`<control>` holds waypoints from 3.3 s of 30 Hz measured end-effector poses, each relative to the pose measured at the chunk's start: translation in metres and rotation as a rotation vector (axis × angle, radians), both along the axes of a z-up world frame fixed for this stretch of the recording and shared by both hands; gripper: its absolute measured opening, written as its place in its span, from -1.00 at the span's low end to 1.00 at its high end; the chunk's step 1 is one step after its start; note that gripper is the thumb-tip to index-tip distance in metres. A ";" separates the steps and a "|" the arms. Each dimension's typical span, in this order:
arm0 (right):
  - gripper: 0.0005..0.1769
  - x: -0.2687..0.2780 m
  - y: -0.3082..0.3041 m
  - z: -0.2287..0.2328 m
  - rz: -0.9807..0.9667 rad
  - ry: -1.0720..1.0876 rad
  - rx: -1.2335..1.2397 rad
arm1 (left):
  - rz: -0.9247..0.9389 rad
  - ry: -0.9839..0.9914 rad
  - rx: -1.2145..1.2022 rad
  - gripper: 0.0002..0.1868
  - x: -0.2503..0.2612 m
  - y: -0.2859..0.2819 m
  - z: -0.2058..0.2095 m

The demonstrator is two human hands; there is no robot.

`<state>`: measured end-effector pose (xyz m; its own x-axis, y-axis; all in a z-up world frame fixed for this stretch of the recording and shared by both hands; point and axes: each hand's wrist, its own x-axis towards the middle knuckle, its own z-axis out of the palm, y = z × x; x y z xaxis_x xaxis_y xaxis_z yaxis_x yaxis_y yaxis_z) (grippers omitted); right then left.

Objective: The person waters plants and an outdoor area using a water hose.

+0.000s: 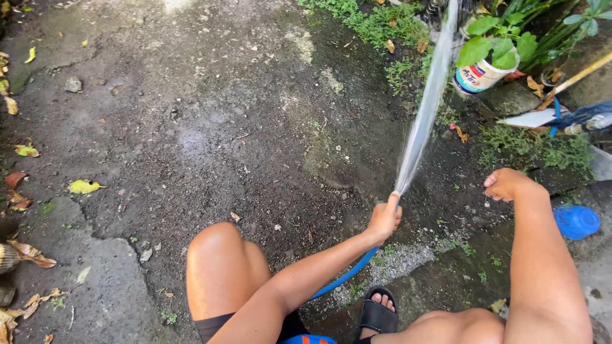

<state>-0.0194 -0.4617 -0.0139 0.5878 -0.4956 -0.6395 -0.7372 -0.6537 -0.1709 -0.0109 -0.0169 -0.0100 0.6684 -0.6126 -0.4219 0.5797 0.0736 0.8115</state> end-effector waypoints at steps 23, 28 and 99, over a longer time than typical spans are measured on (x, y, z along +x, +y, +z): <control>-0.62 0.005 0.041 0.021 0.064 -0.008 -0.040 | 0.066 -0.038 0.007 -0.27 0.010 0.008 -0.018; -0.63 0.009 0.048 0.015 0.084 -0.039 -0.041 | -0.001 0.022 0.003 -0.28 0.016 0.018 -0.010; -0.55 0.016 0.086 0.056 0.074 0.054 -0.101 | 0.066 0.084 0.108 -0.33 0.011 0.021 -0.003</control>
